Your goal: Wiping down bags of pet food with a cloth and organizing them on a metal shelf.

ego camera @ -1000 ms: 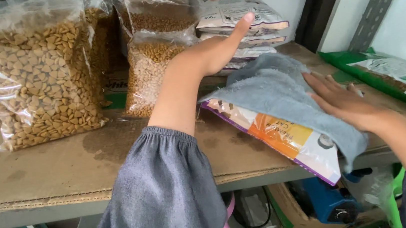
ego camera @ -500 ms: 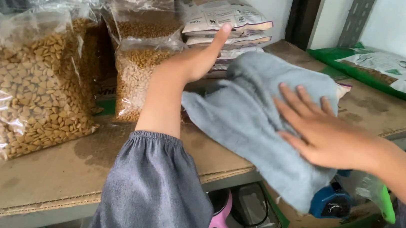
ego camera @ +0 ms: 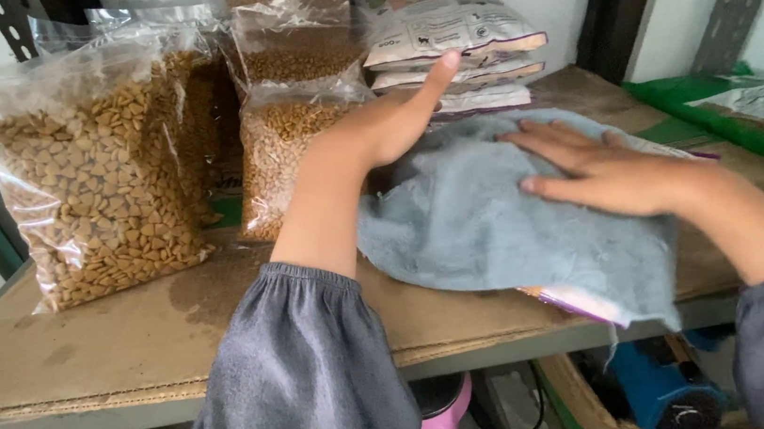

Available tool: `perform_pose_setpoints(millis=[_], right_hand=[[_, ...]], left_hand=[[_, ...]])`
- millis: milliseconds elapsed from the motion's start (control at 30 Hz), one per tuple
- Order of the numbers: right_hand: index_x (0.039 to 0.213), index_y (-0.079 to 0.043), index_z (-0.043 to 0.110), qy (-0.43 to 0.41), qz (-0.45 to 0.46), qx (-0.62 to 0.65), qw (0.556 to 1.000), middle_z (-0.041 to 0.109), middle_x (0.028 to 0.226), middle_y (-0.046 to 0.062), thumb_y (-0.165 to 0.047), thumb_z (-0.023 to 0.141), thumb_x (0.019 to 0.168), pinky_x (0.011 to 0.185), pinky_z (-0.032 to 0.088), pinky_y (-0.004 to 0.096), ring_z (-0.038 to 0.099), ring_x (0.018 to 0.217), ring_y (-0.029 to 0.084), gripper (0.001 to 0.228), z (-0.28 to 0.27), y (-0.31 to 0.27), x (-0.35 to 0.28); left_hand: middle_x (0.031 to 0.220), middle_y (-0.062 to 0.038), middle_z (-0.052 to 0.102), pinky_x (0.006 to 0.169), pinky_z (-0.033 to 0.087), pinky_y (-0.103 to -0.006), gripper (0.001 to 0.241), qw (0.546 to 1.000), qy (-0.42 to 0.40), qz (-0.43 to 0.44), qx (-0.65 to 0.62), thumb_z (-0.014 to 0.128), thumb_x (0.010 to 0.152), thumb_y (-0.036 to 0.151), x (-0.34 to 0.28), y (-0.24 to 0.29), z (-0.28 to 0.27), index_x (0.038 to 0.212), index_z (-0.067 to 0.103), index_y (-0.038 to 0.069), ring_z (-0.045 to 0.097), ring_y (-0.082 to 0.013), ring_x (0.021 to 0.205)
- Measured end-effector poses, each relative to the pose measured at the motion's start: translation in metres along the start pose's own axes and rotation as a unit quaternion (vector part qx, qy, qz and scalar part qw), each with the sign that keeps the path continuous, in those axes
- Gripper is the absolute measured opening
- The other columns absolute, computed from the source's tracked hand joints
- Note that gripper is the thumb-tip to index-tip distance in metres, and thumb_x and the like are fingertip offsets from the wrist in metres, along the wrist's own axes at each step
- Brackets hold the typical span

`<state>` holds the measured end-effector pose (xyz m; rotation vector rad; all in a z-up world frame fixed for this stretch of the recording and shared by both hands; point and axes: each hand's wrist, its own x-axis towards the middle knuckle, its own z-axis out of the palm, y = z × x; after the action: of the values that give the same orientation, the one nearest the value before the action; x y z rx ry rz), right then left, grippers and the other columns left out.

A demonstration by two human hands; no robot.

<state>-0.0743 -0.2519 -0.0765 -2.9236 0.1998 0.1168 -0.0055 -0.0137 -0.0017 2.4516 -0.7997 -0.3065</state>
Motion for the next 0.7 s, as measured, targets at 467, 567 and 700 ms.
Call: perform_pose_setpoints(millis=[467, 567, 700], right_hand=[[0.152, -0.031, 0.036, 0.125, -0.097, -0.081, 0.984, 0.033, 0.162, 0.002, -0.051, 0.046, 0.086, 0.121, 0.025, 0.046, 0.034, 0.145, 0.027, 0.069, -0.015, 0.070, 0.097], [0.148, -0.023, 0.046, 0.172, -0.168, -0.154, 0.958, 0.046, 0.156, 0.008, -0.044, 0.050, 0.089, 0.117, 0.033, 0.043, 0.046, 0.138, 0.030, 0.063, -0.020, 0.066, 0.108], [0.105, -0.024, 0.077, 0.065, -0.006, -0.354, 0.933, 0.070, 0.124, 0.000, -0.068, 0.035, 0.095, 0.104, 0.048, 0.031, 0.063, 0.121, 0.021, 0.062, -0.028, 0.000, 0.080]], left_hand=[[0.162, -0.014, 0.038, 0.121, 0.027, -0.0533, 0.134, 0.997, 0.023, 0.076, 0.020, -0.006, 0.050, 0.079, 0.011, -0.011, 0.002, 0.158, 0.041, 0.015, 0.036, -0.0334, 0.151], [0.159, -0.018, 0.043, 0.115, 0.033, -0.0560, 0.131, 0.990, 0.046, 0.123, 0.049, -0.004, 0.056, 0.081, 0.025, -0.011, 0.003, 0.155, 0.046, 0.010, 0.041, -0.0364, 0.147], [0.143, -0.015, 0.061, 0.093, 0.051, -0.0458, 0.129, 0.988, 0.055, 0.129, 0.059, 0.002, 0.050, 0.080, 0.031, -0.008, 0.002, 0.143, 0.060, 0.011, 0.062, -0.0318, 0.126]])
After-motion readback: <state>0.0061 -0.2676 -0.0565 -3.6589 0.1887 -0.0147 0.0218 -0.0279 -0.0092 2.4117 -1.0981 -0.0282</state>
